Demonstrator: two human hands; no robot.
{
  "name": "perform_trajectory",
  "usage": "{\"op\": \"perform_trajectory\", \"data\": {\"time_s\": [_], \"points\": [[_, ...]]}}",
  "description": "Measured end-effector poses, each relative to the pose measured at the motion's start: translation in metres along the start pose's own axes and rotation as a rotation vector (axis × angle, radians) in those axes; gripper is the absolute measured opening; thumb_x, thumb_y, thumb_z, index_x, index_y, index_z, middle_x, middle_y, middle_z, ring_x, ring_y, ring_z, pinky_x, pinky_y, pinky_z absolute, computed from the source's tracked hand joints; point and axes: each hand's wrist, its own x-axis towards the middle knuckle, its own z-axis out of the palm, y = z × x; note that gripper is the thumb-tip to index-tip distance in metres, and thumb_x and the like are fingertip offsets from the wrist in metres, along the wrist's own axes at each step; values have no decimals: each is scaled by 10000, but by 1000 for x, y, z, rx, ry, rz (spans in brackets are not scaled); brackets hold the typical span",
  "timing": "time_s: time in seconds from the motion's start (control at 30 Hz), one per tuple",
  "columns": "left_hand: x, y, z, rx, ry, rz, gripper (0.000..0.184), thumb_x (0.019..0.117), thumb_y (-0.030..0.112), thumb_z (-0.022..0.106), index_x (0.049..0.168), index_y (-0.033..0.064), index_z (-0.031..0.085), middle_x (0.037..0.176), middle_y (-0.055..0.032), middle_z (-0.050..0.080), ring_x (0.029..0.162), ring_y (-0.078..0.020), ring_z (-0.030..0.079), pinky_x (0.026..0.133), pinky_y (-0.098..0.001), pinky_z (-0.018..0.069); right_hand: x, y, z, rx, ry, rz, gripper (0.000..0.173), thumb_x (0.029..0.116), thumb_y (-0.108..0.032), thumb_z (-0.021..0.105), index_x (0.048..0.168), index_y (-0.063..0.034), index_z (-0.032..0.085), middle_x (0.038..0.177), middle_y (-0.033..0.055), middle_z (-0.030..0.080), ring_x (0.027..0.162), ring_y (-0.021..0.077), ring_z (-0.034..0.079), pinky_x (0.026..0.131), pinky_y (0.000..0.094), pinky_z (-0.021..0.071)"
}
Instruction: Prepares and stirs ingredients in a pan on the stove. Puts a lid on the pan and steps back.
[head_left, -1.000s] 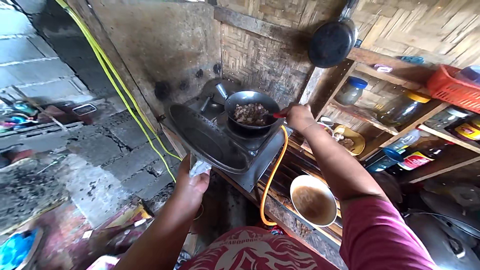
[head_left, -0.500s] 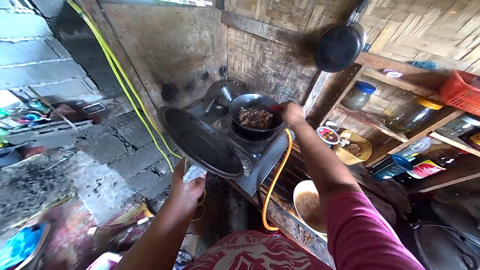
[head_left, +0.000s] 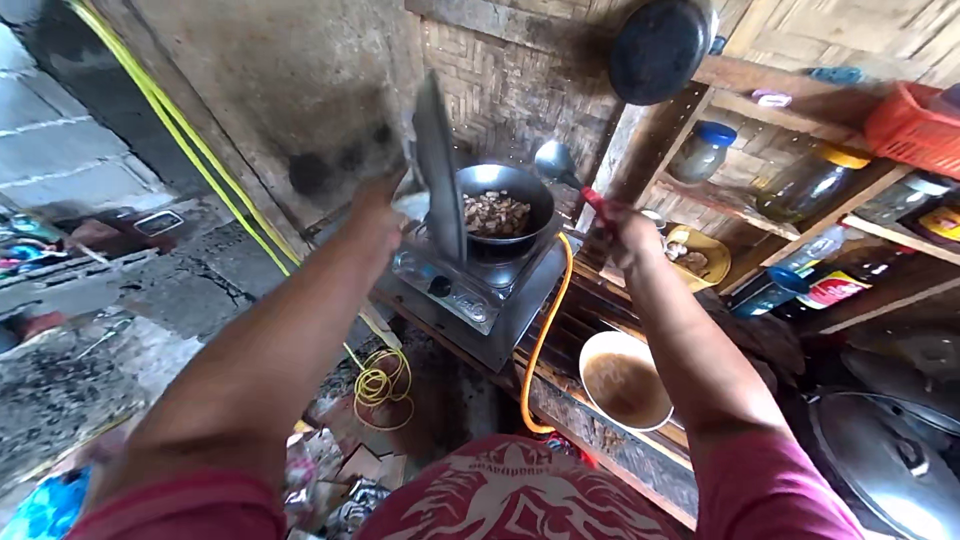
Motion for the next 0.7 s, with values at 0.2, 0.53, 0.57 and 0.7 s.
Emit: {"op": "perform_trajectory", "data": {"time_s": [0.2, 0.53, 0.57, 0.7], "points": [[101, 12, 87, 847, -206, 149, 461, 994, 349, 644, 1227, -49, 651, 1251, -290, 635, 1194, -431, 603, 1025, -639, 450, -103, 46, -106, 42, 255, 7, 244, 1015, -140, 607, 1242, -66, 662, 903, 29, 689, 624, 76, 581, 543, 232, 493], [140, -13, 161, 1562, -331, 156, 488, 991, 403, 621, 1102, -69, 676, 1223, -314, 643, 1178, -478, 616, 952, -694, 465, -246, 137, -206, -159, 351, 250, 192, 954, -66, 579, 1040, 6, 735, 776, 30, 723, 543, 52, 582, 479, 190, 458], [141, -14, 164, 1587, -335, 159, 485, 996, 400, 617, 1102, -69, 679, 1228, -314, 642, 1183, -479, 613, 955, -694, 464, -250, 140, -209, -156, 337, 269, 200, 949, -60, 570, 1032, 6, 739, 771, 30, 721, 543, 55, 585, 483, 193, 465], [140, -24, 169, 1614, -351, 168, 459, 1015, 359, 603, 1081, -90, 674, 1207, -328, 644, 1177, -480, 617, 961, -686, 466, -253, 147, -216, -165, 314, 344, 211, 957, -46, 551, 1078, 8, 716, 762, 22, 710, 543, 55, 591, 489, 190, 473]]}}
